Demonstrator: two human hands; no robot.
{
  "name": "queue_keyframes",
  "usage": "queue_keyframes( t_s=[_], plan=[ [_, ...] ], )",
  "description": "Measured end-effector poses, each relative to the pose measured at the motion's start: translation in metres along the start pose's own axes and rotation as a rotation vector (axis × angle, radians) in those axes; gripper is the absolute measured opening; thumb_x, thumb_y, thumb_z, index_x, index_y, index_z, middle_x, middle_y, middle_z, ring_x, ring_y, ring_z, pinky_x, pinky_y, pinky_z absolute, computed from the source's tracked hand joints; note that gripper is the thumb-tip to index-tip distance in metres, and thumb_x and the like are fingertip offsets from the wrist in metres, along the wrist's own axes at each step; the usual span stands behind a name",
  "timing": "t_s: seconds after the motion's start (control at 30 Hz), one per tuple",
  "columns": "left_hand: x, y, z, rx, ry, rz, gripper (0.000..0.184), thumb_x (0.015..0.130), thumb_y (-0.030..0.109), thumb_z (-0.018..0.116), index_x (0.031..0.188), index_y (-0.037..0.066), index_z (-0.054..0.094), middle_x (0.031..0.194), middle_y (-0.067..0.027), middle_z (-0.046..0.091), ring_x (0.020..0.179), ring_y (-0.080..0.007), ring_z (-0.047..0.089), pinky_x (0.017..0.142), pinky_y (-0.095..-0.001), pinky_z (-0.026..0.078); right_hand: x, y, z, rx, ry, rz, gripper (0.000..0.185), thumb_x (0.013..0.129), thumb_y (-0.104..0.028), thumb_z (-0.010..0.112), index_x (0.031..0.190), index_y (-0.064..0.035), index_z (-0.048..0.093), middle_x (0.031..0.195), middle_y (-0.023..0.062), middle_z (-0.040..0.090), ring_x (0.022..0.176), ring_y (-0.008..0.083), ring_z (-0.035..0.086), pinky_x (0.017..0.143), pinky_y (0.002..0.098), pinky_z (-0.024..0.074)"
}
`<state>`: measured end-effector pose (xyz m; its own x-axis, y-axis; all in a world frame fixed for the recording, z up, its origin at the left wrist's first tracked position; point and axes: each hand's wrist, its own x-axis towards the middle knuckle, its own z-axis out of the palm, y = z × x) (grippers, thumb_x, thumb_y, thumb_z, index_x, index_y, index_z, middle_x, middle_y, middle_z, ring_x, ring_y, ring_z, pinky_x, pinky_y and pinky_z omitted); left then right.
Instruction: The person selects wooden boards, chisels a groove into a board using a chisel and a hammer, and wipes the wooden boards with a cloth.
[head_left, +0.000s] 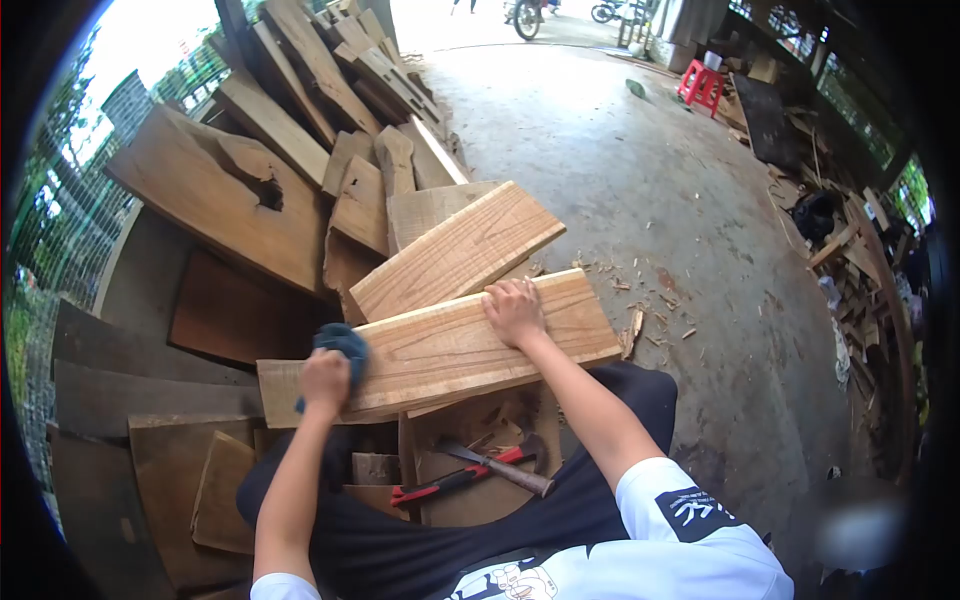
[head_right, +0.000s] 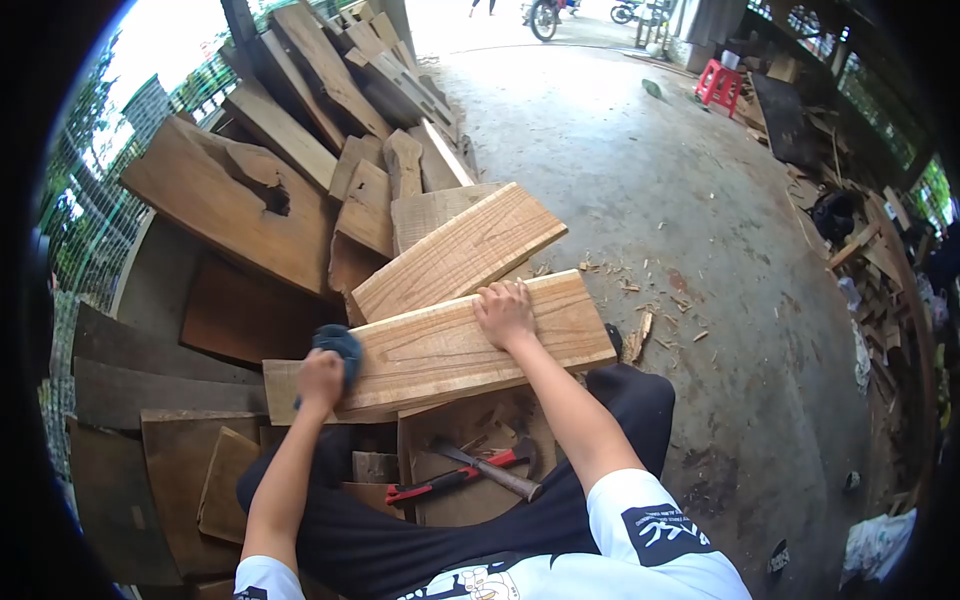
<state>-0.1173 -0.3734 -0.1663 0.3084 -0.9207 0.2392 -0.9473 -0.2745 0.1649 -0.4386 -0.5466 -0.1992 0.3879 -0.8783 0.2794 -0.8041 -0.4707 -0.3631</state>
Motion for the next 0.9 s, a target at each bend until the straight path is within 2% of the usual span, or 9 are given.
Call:
queue_keyframes(
  t_s=[0.03, 0.13, 0.4, 0.53, 0.6, 0.67, 0.7, 0.83, 0.9],
  plan=[
    [0.003, -0.016, 0.004, 0.037, 0.065, -0.105, 0.026, 0.089, 0.022, 0.055, 0.071, 0.005, 0.066, 0.084, -0.0175, 0.064, 0.079, -0.0341, 0.065, 0.069, -0.0457, 0.053, 0.0, -0.001, -0.001, 0.017, 0.008, 0.014, 0.038, 0.096, -0.038, 0.049, 0.114, -0.0099, 0.066, 0.116, 0.0099, 0.064, 0.122, 0.0261, 0.051, 0.115, 0.047, 0.0256],
    [0.002, 0.001, 0.003, 0.126, 0.082, -0.06, 0.026, 0.089, 0.022, 0.056, 0.073, 0.004, 0.066, 0.085, -0.0174, 0.064, 0.08, -0.0349, 0.065, 0.071, -0.046, 0.053, -0.004, -0.005, -0.002, 0.02, 0.008, 0.058, 0.037, 0.096, -0.038, 0.049, 0.112, -0.0098, 0.067, 0.115, 0.0101, 0.064, 0.121, 0.0265, 0.052, 0.115, 0.0469, 0.0256],
    [-0.038, 0.096, 0.008, -0.133, -0.105, 0.498, 0.016, 0.082, 0.019, 0.064, 0.071, 0.007, 0.064, 0.08, -0.0157, 0.061, 0.074, -0.0334, 0.063, 0.067, -0.0435, 0.053, 0.0, -0.002, -0.004, 0.051, -0.012, 0.051, 0.039, 0.096, -0.038, 0.046, 0.113, -0.0094, 0.067, 0.118, 0.0102, 0.064, 0.122, 0.0271, 0.052, 0.116, 0.0471, 0.0249],
    [0.001, 0.042, -0.001, 0.057, -0.077, -0.013, 0.025, 0.089, 0.026, 0.057, 0.078, 0.007, 0.069, 0.086, -0.0173, 0.065, 0.08, -0.0334, 0.067, 0.071, -0.0458, 0.055, -0.003, -0.001, 0.003, 0.058, 0.067, 0.043, 0.034, 0.094, -0.035, 0.051, 0.108, -0.0092, 0.068, 0.114, 0.0113, 0.066, 0.119, 0.0277, 0.054, 0.114, 0.0479, 0.0275],
    [0.008, 0.031, 0.004, 0.125, -0.032, -0.106, 0.028, 0.091, 0.026, 0.054, 0.078, 0.006, 0.069, 0.089, -0.0177, 0.066, 0.082, -0.0335, 0.067, 0.071, -0.0465, 0.056, -0.001, -0.003, 0.003, 0.061, 0.089, 0.053, 0.033, 0.094, -0.034, 0.051, 0.108, -0.0092, 0.068, 0.114, 0.0113, 0.066, 0.119, 0.0277, 0.054, 0.114, 0.0476, 0.0277],
    [-0.001, 0.066, 0.008, 0.115, -0.112, -0.05, 0.028, 0.09, 0.025, 0.055, 0.078, 0.004, 0.069, 0.089, -0.0188, 0.066, 0.083, -0.0345, 0.067, 0.073, -0.0452, 0.055, -0.002, -0.004, 0.002, 0.072, 0.057, 0.081, 0.037, 0.094, -0.036, 0.05, 0.11, -0.0076, 0.067, 0.115, 0.0114, 0.065, 0.119, 0.0268, 0.053, 0.115, 0.0467, 0.0264],
    [-0.013, 0.086, 0.015, 0.008, -0.039, 0.081, 0.024, 0.088, 0.023, 0.057, 0.078, 0.005, 0.068, 0.086, -0.018, 0.065, 0.081, -0.0341, 0.066, 0.073, -0.044, 0.055, -0.002, -0.003, 0.001, 0.066, 0.06, 0.085, 0.037, 0.094, -0.036, 0.05, 0.11, -0.0076, 0.067, 0.115, 0.0114, 0.065, 0.119, 0.0268, 0.053, 0.115, 0.0467, 0.0264],
    [-0.04, 0.142, 0.016, -0.171, -0.134, 0.543, 0.019, 0.082, 0.021, 0.064, 0.07, 0.007, 0.061, 0.078, -0.0147, 0.059, 0.074, -0.0314, 0.063, 0.068, -0.0421, 0.054, -0.002, 0.003, 0.0, 0.053, 0.071, 0.029, 0.035, 0.093, -0.035, 0.052, 0.107, -0.0072, 0.068, 0.112, 0.0121, 0.066, 0.116, 0.0274, 0.055, 0.115, 0.0465, 0.0272],
    [-0.023, 0.112, 0.018, -0.167, -0.067, 0.487, 0.019, 0.081, 0.023, 0.065, 0.071, 0.007, 0.061, 0.079, -0.014, 0.06, 0.073, -0.0311, 0.064, 0.065, -0.0427, 0.054, -0.003, 0.004, 0.005, 0.124, 0.115, -0.006, 0.034, 0.092, -0.033, 0.052, 0.107, -0.0064, 0.068, 0.112, 0.0124, 0.066, 0.116, 0.0276, 0.055, 0.115, 0.0467, 0.027]
  ],
)
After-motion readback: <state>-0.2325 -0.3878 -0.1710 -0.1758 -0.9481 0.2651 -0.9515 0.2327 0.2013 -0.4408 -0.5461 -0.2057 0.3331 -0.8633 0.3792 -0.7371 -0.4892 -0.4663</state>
